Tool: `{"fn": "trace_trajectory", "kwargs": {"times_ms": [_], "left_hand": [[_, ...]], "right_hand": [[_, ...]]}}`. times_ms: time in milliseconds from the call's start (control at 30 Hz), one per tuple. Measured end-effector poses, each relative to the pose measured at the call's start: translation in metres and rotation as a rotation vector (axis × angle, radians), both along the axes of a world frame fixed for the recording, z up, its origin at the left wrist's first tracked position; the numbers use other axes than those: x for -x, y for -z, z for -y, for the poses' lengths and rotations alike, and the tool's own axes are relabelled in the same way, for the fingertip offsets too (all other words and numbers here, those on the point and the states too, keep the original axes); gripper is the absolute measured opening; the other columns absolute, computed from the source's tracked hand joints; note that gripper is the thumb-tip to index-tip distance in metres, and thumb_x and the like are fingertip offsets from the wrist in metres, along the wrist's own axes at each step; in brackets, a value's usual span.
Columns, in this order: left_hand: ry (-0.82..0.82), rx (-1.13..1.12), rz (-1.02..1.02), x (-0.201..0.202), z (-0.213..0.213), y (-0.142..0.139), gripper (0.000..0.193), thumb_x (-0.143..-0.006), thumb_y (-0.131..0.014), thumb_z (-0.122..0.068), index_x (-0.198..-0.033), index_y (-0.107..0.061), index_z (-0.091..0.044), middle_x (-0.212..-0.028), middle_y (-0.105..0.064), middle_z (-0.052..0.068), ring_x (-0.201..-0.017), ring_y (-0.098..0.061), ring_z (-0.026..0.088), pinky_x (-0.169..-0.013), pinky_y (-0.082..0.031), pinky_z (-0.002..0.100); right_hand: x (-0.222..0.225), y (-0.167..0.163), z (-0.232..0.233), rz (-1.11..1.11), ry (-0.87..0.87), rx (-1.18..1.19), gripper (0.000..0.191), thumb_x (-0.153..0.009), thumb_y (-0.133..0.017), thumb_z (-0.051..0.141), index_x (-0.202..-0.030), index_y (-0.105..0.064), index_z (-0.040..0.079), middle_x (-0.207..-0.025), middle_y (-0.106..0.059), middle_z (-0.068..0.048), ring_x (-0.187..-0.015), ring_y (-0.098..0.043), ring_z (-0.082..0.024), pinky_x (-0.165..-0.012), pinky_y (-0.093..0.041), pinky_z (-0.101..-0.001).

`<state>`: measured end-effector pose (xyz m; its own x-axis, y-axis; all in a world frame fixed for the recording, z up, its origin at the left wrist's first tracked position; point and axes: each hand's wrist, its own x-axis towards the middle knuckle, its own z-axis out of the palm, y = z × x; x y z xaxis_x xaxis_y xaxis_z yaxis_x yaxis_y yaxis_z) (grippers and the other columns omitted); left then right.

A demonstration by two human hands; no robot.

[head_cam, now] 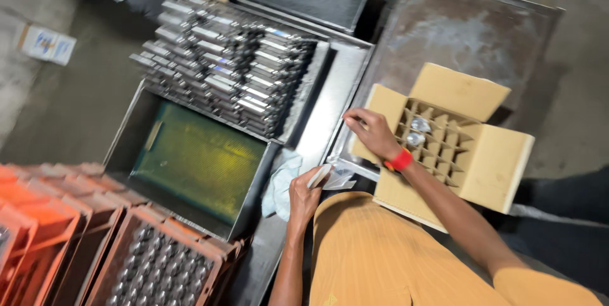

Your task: The person picks cylindrical metal parts from a tray, wipes each with a white cloth, and places them into a cardboard box with a molded insert. The person repeats this cycle, filling the box with cleaned parts.

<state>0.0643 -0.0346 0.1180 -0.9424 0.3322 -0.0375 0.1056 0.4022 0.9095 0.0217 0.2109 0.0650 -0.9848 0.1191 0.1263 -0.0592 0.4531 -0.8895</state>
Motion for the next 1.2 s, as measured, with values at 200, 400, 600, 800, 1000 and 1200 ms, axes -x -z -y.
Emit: {"fn": "trace_trajectory", "kwargs": {"times_ms": [200, 400, 600, 800, 1000, 1200], "left_hand": [[-0.229, 0.014, 0.105, -0.012, 0.033, 0.016, 0.019, -0.090, -0.064, -0.005, -0.106, -0.074, -0.007, -0.089, -0.077, 0.014, -0.086, -0.078, 0.025, -0.075, -0.055, 0.034], [-0.290, 0.121, 0.182, -0.017, 0.049, 0.023, 0.018, -0.091, -0.065, -0.009, -0.107, -0.072, -0.006, -0.089, -0.075, 0.017, -0.084, -0.075, 0.029, -0.073, -0.054, 0.037], [-0.344, 0.094, 0.281, -0.013, 0.056, 0.018, 0.018, -0.090, -0.063, -0.009, -0.104, -0.072, -0.004, -0.083, -0.075, 0.014, -0.070, -0.068, 0.026, -0.067, -0.053, 0.038], [-0.345, 0.174, 0.255, -0.015, 0.061, 0.033, 0.019, -0.096, -0.063, -0.014, -0.107, -0.073, -0.002, -0.076, -0.067, 0.018, -0.067, -0.059, 0.026, -0.065, -0.049, 0.038], [-0.449, 0.102, 0.344, 0.005, 0.048, 0.072, 0.024, -0.096, -0.066, -0.021, -0.111, -0.073, -0.003, -0.081, -0.070, 0.020, -0.068, -0.062, 0.031, -0.065, -0.049, 0.041], [-0.414, -0.123, -0.070, 0.022, -0.023, 0.076, 0.018, -0.094, -0.065, -0.008, -0.110, -0.070, 0.000, -0.092, -0.077, 0.017, -0.085, -0.076, 0.023, -0.073, -0.056, 0.037]], "right_hand": [[0.119, 0.022, 0.111, -0.193, -0.343, -0.243, 0.041, -0.104, -0.063, 0.031, -0.133, -0.064, 0.003, -0.129, -0.064, -0.018, -0.124, -0.057, -0.035, -0.104, -0.046, -0.0459], [0.176, 0.014, 0.198, -0.240, -0.286, -0.647, 0.048, -0.085, -0.071, 0.036, -0.112, -0.064, -0.004, -0.101, -0.063, -0.017, -0.099, -0.060, -0.034, -0.082, -0.050, -0.0452], [0.193, 0.012, 0.233, -0.244, -0.136, -0.970, 0.014, -0.087, -0.065, 0.016, -0.092, -0.066, 0.003, -0.090, -0.064, -0.012, -0.089, -0.063, -0.028, -0.076, -0.050, -0.0390], [0.190, 0.016, 0.219, -0.360, -0.200, -0.858, 0.033, -0.070, -0.077, 0.025, -0.090, -0.063, 0.002, -0.082, -0.066, -0.013, -0.080, -0.068, -0.027, -0.066, -0.056, -0.0378], [0.133, 0.012, 0.122, -0.070, -0.104, 0.076, 0.032, -0.080, -0.081, 0.027, -0.093, -0.061, 0.005, -0.081, -0.068, -0.004, -0.065, -0.069, -0.014, -0.047, -0.056, -0.0225], [-0.031, -0.005, 0.023, -0.099, 0.189, 0.001, 0.036, -0.081, -0.086, 0.027, -0.100, -0.067, 0.003, -0.086, -0.075, -0.010, -0.072, -0.073, -0.015, -0.065, -0.061, -0.0323]]}}
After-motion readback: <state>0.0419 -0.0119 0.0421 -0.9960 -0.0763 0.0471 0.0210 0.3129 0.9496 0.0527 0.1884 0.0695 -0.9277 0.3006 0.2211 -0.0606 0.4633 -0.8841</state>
